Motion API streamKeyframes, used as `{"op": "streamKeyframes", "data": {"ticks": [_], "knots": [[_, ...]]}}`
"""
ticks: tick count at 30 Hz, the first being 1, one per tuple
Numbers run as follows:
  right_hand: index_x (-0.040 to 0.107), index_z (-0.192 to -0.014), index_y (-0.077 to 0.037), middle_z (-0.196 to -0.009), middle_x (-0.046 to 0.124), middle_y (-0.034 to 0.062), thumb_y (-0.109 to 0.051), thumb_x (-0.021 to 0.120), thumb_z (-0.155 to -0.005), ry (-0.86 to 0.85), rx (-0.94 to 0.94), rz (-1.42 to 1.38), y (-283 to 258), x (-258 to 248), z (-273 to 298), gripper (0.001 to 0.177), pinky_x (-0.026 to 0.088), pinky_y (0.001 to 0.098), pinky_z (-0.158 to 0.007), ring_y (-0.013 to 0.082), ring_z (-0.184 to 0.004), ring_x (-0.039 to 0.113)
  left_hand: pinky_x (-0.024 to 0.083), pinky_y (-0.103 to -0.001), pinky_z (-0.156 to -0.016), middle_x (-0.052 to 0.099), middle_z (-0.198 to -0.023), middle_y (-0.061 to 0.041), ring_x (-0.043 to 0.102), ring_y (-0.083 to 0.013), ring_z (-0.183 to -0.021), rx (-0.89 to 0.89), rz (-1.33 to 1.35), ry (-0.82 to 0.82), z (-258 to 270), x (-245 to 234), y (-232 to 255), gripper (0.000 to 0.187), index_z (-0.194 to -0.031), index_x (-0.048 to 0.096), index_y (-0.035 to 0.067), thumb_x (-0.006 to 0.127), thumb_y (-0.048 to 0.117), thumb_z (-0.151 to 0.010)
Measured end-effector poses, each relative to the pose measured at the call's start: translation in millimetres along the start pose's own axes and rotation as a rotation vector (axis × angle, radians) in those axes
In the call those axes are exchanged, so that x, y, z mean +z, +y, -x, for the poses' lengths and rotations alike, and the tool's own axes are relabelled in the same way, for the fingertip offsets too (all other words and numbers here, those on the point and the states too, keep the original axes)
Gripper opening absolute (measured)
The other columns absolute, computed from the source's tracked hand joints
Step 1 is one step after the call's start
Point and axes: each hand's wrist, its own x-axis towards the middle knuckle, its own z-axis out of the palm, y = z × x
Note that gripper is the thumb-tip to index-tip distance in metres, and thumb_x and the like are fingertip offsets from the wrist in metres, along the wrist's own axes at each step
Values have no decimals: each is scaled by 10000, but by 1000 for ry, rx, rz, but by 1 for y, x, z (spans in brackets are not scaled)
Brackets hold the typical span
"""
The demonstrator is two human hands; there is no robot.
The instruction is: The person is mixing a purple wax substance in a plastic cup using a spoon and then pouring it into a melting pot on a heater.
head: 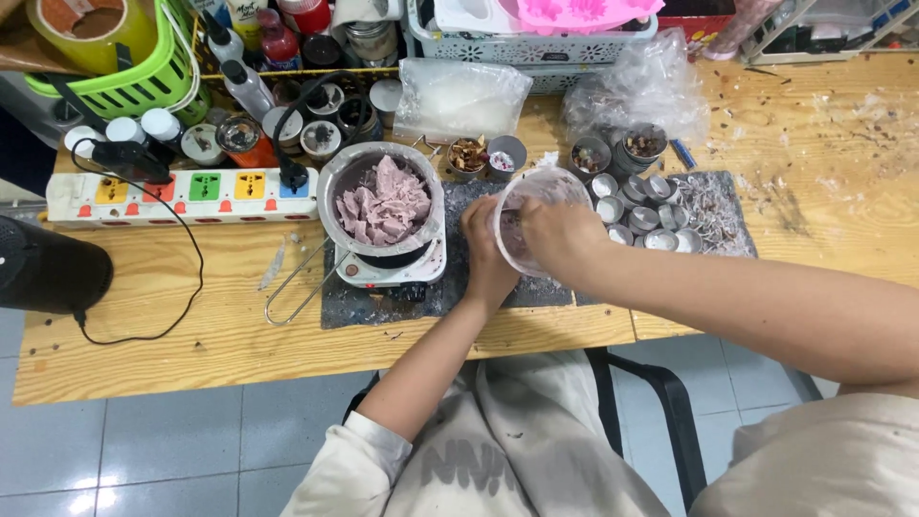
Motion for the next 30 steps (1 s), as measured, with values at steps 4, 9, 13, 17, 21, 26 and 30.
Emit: {"op": "streamKeyframes", "data": {"ticks": [4,9,13,17,21,26,30], "knots": [[631,-1054,50,-860,760,207,-101,603,-903,30,-18,-88,0,12,2,216,620,397,-629,320,-771,776,312,-507,-1258,339,-1451,-163,314,-363,-1441,162,-12,56,-1,-6,3,1047,-1486,246,67,948,174,-717],[662,-1004,47,-868,748,227,-83,619,-857,52,-35,-196,-1,21,0,201,616,419,-658,339,-795,765,292,-505,-1274,341,-1441,-144,307,-350,-1461,230,63,61,-5,-9,9,1029,-1448,277,117,957,166,-678],[698,-939,33,-889,743,233,-101,648,-831,-13,-52,-253,3,34,0,180,610,427,-733,349,-857,757,297,-497,-1272,332,-1425,-132,312,-337,-1451,234,50,45,-6,-15,20,1016,-1434,281,132,963,175,-683],[721,-907,44,-918,737,254,-213,695,-851,-119,-40,-336,3,33,-3,265,594,441,-814,367,-916,742,308,-497,-1266,382,-1415,-116,355,-324,-1438,299,41,76,-10,-16,25,979,-1414,312,134,952,143,-673],[730,-953,31,-971,735,260,-301,696,-872,-289,-7,-396,-5,11,-2,344,584,440,-863,360,-941,737,313,-499,-1275,386,-1421,-114,362,-320,-1445,306,57,71,-9,-15,26,963,-1419,311,139,941,165,-691],[720,-1020,23,-1005,736,254,-280,679,-865,-268,-42,-441,1,53,-15,343,579,453,-864,378,-939,733,307,-490,-1263,425,-1418,-117,392,-317,-1436,341,12,65,-11,-22,32,892,-1413,344,138,910,122,-724],[714,-1056,18,-1017,725,246,-302,664,-879,-252,-84,-446,6,35,-18,369,571,461,-876,389,-954,722,300,-493,-1271,425,-1428,-118,386,-326,-1446,330,-36,63,-12,-13,20,878,-1429,340,113,896,139,-750]]}}
